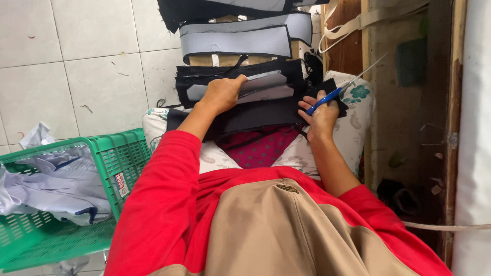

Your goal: The person sits on the floor and uses blue-handled scissors to cut a piece of black fabric that has a white paper pattern attached to it. They trim the edges of the fabric, remove the paper pattern, and then fold the cut fabric piece.

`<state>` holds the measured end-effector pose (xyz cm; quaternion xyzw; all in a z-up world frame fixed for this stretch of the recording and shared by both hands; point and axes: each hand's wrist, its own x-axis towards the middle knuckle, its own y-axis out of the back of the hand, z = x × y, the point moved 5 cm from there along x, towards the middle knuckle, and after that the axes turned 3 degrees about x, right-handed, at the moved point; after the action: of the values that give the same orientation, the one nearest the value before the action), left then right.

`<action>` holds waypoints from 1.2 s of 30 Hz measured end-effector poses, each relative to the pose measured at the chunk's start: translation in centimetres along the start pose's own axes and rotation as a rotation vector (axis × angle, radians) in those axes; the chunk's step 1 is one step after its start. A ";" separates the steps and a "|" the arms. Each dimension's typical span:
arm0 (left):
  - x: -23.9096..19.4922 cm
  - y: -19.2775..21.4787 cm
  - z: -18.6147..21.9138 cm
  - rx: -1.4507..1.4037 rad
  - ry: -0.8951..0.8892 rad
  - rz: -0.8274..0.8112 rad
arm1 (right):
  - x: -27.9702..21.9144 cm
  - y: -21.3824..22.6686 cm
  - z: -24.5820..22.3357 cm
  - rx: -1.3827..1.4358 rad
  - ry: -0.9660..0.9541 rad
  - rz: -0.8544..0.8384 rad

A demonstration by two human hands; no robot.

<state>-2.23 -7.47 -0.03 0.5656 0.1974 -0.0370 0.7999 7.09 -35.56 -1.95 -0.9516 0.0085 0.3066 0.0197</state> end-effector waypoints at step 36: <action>0.8 9.8 -0.1 0.040 -0.046 -0.164 | -0.7 -0.4 -0.6 -0.023 -0.029 -0.043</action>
<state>1.22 -3.72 8.37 0.5623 0.2241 -0.1193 0.7870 6.85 -35.20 -1.03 -0.9472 -0.0158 0.3200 0.0156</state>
